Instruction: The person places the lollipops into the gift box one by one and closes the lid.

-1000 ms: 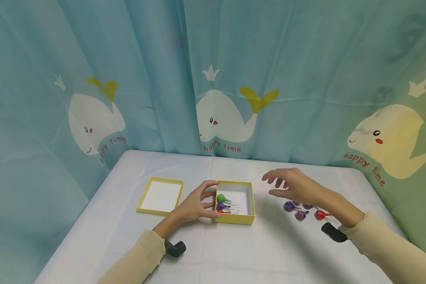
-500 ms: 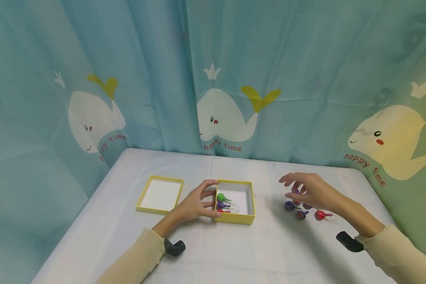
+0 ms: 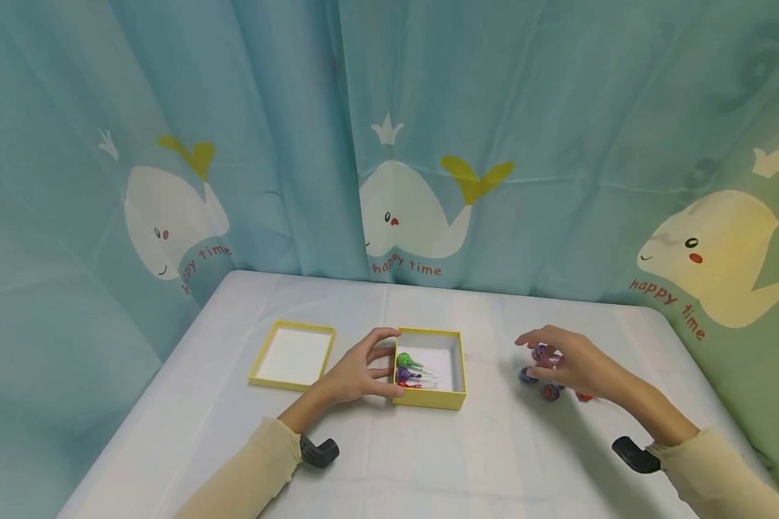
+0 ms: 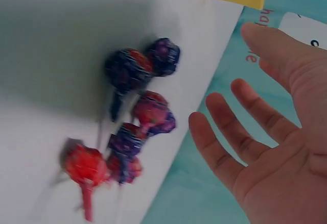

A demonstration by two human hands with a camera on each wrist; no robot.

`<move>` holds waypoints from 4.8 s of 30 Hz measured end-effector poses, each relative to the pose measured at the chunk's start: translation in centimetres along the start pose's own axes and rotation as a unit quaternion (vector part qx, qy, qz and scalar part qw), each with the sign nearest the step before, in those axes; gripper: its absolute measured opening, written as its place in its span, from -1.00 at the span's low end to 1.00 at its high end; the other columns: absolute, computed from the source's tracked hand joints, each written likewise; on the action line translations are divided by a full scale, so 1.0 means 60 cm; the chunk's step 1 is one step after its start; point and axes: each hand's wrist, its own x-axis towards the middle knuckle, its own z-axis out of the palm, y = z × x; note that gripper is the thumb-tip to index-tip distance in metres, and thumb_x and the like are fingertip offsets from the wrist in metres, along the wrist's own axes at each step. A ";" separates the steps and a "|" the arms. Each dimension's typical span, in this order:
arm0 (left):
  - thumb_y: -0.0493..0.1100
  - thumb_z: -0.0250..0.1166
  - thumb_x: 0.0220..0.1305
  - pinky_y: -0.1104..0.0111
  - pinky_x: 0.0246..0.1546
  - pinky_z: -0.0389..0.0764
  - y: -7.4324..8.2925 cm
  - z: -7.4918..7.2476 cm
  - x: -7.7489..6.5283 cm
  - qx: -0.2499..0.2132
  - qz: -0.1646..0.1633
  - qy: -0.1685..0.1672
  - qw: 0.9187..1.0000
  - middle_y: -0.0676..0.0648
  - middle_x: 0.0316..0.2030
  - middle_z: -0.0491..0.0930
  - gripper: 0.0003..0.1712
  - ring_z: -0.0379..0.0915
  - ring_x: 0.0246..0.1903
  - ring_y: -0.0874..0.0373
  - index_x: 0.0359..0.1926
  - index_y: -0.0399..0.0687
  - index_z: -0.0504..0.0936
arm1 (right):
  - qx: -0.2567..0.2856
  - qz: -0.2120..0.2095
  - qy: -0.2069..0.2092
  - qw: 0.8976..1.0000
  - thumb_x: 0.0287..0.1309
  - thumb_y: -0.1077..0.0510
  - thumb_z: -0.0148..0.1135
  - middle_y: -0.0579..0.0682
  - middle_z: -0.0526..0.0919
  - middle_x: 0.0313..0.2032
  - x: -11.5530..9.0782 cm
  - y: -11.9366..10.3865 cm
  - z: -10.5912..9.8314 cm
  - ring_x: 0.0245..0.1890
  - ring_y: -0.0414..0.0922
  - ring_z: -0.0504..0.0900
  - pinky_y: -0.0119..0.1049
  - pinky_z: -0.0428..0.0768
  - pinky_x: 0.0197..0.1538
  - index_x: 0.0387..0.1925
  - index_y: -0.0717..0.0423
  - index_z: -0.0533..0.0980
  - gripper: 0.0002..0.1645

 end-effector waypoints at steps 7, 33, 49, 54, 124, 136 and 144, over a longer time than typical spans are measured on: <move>-0.27 0.62 -0.13 0.28 0.16 0.53 -0.001 0.001 0.001 -0.004 0.001 -0.001 1.000 -0.10 0.45 0.09 0.13 0.19 0.37 -0.04 0.42 0.06 0.16 | 0.011 0.014 -0.024 1.000 -0.03 0.21 0.51 -0.05 0.57 -0.20 -0.013 0.017 0.025 -0.34 -0.15 0.59 -0.32 0.62 -0.36 0.06 0.07 0.54 -0.44; -0.26 0.61 -0.12 0.26 0.18 0.53 0.000 0.000 0.001 0.006 0.001 0.001 1.000 -0.09 0.45 0.09 0.14 0.19 0.37 -0.02 0.43 0.01 0.14 | -0.091 0.056 -0.038 0.994 -0.04 0.25 0.50 -0.25 0.58 -0.31 -0.014 0.028 0.049 -0.30 -0.26 0.51 -0.28 0.60 -0.23 -0.17 0.00 0.65 -0.67; -0.27 0.60 -0.10 0.24 0.18 0.52 0.000 0.002 0.000 -0.003 0.002 -0.003 1.000 -0.10 0.45 0.08 0.11 0.17 0.38 -0.09 0.43 0.00 0.14 | -0.089 0.059 -0.038 0.994 -0.02 0.26 0.48 -0.25 0.58 -0.30 -0.014 0.025 0.050 -0.30 -0.26 0.51 -0.28 0.60 -0.25 -0.17 0.00 0.66 -0.69; -0.25 0.61 -0.11 0.25 0.17 0.52 0.001 0.002 -0.001 0.001 0.005 -0.002 1.000 -0.07 0.45 0.09 0.12 0.17 0.37 -0.09 0.43 -0.02 0.14 | -0.097 0.059 -0.035 0.993 -0.02 0.26 0.48 -0.25 0.58 -0.31 -0.014 0.024 0.050 -0.31 -0.27 0.50 -0.27 0.59 -0.25 -0.18 -0.01 0.66 -0.69; -0.23 0.61 -0.10 0.25 0.16 0.54 0.001 0.003 -0.003 -0.001 0.005 -0.001 1.000 -0.08 0.45 0.09 0.12 0.18 0.37 -0.08 0.43 0.01 0.14 | 0.035 -0.079 -0.043 0.995 0.10 0.27 0.41 -0.14 0.70 -0.19 0.194 -0.143 0.018 -0.31 -0.21 0.67 -0.40 0.68 -0.37 -0.11 0.06 0.63 -0.72; -0.24 0.59 -0.06 0.24 0.17 0.53 0.001 0.001 -0.003 -0.004 0.007 -0.006 1.000 -0.08 0.45 0.08 0.07 0.17 0.37 -0.09 0.41 0.06 0.16 | 0.059 -0.093 -0.053 0.992 0.13 0.28 0.38 -0.14 0.68 -0.20 0.211 -0.149 0.080 -0.26 -0.15 0.64 -0.38 0.68 -0.23 -0.11 0.06 0.63 -0.73; -0.23 0.60 -0.09 0.28 0.15 0.55 0.001 0.001 -0.002 -0.004 0.005 -0.006 1.000 -0.03 0.44 0.10 0.11 0.20 0.36 -0.01 0.43 0.03 0.13 | 0.056 -0.100 -0.065 0.991 0.12 0.30 0.39 -0.09 0.69 -0.17 0.211 -0.146 0.116 -0.25 -0.18 0.64 -0.27 0.71 -0.17 -0.08 0.15 0.63 -0.71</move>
